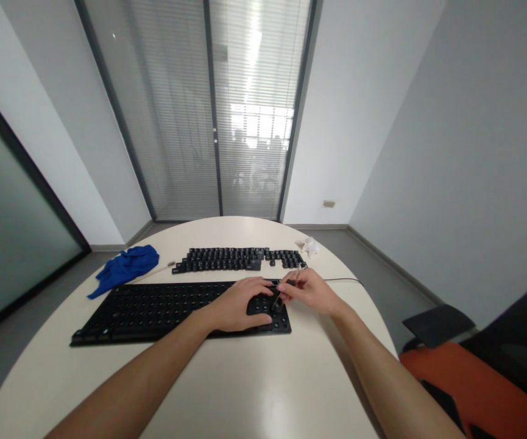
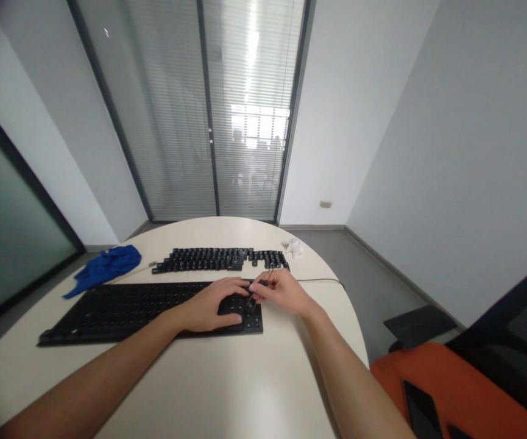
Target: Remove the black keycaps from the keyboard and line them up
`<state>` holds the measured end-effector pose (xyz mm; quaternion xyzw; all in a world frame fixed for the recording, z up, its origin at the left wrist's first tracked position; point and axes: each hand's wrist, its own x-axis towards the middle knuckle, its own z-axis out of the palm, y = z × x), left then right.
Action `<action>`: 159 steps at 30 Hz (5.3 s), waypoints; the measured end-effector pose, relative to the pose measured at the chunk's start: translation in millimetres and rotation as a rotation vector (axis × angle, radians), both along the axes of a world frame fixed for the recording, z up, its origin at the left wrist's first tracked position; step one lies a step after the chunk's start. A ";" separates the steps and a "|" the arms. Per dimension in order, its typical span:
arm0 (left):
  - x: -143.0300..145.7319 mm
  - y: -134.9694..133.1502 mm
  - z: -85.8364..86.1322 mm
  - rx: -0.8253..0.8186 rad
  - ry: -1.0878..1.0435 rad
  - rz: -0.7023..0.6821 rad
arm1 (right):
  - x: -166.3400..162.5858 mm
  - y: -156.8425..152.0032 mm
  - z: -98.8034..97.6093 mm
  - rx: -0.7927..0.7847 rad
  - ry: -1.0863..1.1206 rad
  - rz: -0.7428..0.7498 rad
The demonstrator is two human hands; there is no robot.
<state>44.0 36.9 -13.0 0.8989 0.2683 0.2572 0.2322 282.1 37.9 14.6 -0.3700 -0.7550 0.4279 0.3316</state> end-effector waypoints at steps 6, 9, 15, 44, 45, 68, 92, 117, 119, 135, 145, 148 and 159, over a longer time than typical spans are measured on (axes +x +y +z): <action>4.9 4.8 -0.8 -0.154 -0.149 0.109 | -6.4 1.2 -7.3 0.134 0.031 -0.053; 5.6 6.0 1.7 -0.228 -0.186 0.139 | -8.4 1.0 -10.2 0.129 0.039 -0.065; 6.0 9.7 -1.0 -0.370 -0.314 0.105 | -9.0 1.3 -6.3 0.216 -0.070 -0.082; 5.2 6.4 0.2 -0.069 -0.116 0.118 | -15.6 7.3 -16.0 0.014 -0.114 -0.179; 5.0 6.9 -0.2 -0.062 -0.118 0.106 | -15.7 7.2 -15.9 0.013 -0.115 -0.177; 4.5 11.3 1.5 -0.235 -0.270 0.196 | -15.1 10.9 -19.2 0.107 0.081 -0.255; 3.0 16.1 -4.9 -0.443 -0.410 0.147 | -15.7 -0.4 -6.8 0.273 -0.258 -0.088; 8.0 12.0 -5.9 -0.372 -0.356 0.138 | 53.7 38.1 -24.7 0.248 -0.680 -0.628; 7.9 12.4 -6.4 -0.370 -0.357 0.138 | 53.1 38.8 -25.5 0.250 -0.692 -0.632; 7.7 12.1 -6.5 -0.353 -0.351 0.135 | 53.4 42.8 -29.7 0.257 -0.713 -0.671; 6.3 5.5 -0.1 -0.224 -0.242 0.158 | 44.9 33.3 -16.1 0.299 -0.580 -0.692; 4.5 4.5 1.8 -0.141 -0.188 0.175 | 33.7 24.9 -7.7 0.315 -0.458 -0.677; 3.3 7.5 -2.0 -0.131 -0.094 0.147 | -16.4 -5.7 1.8 0.253 -0.138 -0.202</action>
